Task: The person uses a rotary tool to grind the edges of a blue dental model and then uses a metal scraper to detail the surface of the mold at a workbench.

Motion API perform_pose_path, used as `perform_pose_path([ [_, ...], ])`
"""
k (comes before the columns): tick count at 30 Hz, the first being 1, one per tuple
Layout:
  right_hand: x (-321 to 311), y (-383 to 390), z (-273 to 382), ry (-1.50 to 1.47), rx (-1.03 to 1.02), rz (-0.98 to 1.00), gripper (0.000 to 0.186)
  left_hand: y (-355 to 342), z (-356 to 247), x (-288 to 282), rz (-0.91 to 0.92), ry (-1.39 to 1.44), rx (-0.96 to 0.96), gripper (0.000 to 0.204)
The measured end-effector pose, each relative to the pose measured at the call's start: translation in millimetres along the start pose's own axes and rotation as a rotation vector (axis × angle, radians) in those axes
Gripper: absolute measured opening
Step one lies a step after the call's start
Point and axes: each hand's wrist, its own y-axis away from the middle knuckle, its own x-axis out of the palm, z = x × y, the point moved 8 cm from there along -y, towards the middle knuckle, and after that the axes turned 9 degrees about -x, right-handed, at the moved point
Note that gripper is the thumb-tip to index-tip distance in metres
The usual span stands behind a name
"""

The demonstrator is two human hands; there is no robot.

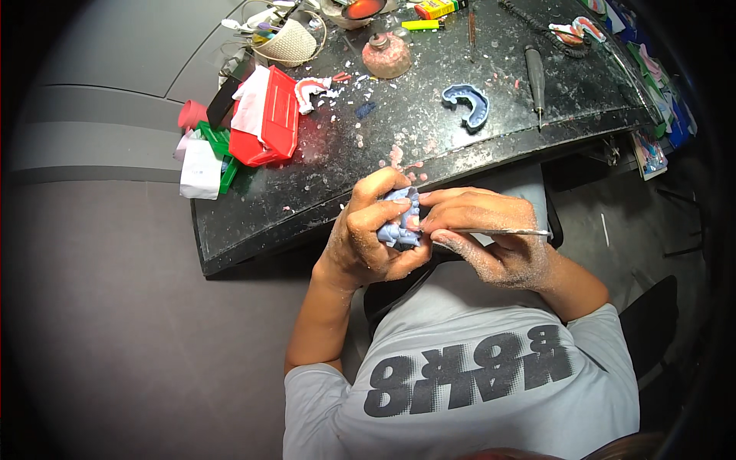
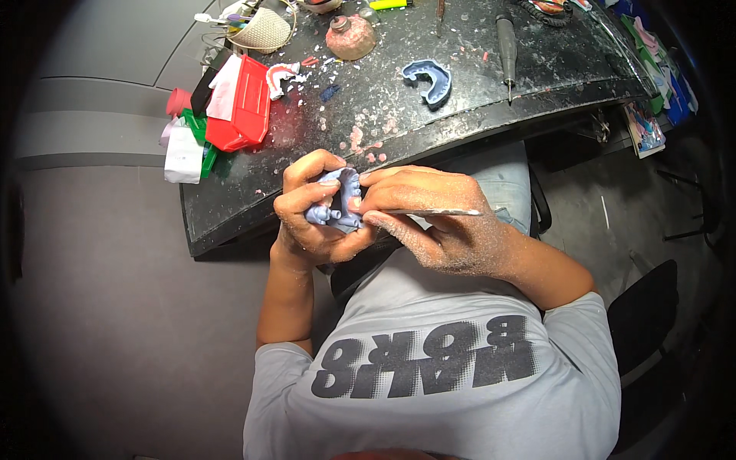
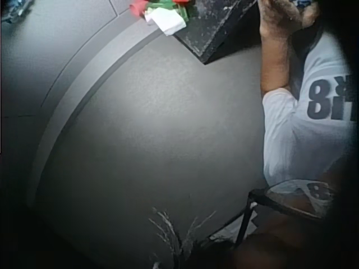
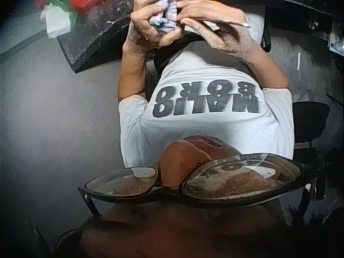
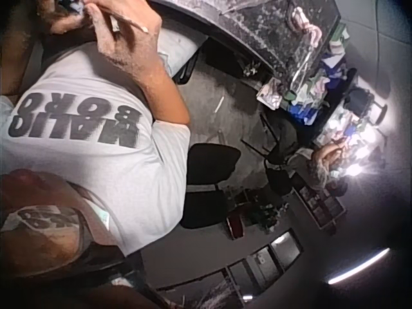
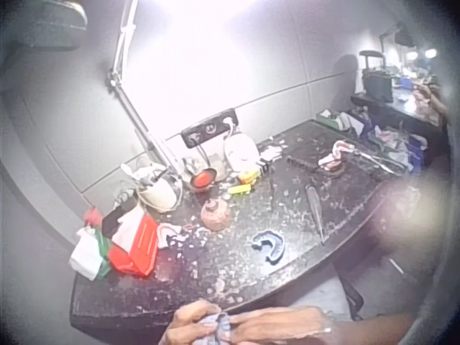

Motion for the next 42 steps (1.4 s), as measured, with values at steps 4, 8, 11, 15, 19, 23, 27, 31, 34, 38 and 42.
perform_pose_path([
  [4,0,2,-1,-0.014,0.013,-0.008,0.015,0,2,0,0.002,0.032,-0.002,0.075],
  [8,-1,5,-5,-0.053,0.040,-0.013,0.014,0,3,1,0.008,0.061,-0.008,0.076],
  [11,-1,8,-7,-0.071,0.056,-0.020,0.013,-1,1,2,0.007,0.056,-0.005,0.076],
  [15,0,12,-12,-0.103,0.098,-0.043,0.013,1,5,2,0.011,0.062,-0.022,0.076],
  [19,0,14,-14,-0.083,0.087,-0.055,0.014,1,7,1,-0.001,0.025,0.003,0.075],
  [23,0,16,-18,-0.081,0.109,-0.071,0.014,1,9,1,-0.002,0.023,-0.006,0.076],
  [27,1,17,-21,-0.087,0.125,-0.069,0.013,2,10,1,0.001,0.051,-0.044,0.078],
  [31,2,17,-23,-0.123,0.134,-0.090,0.012,6,13,1,-0.039,0.062,-0.050,0.078],
  [34,4,19,-25,-0.114,0.131,-0.069,0.011,4,14,0,-0.055,0.078,-0.064,0.078],
  [38,4,23,-31,-0.254,0.155,-0.182,0.010,1,13,-1,-0.056,0.062,-0.061,0.081],
  [42,1,20,-31,-0.303,0.211,-0.261,0.010,1,7,0,-0.075,0.011,-0.036,0.084],
])
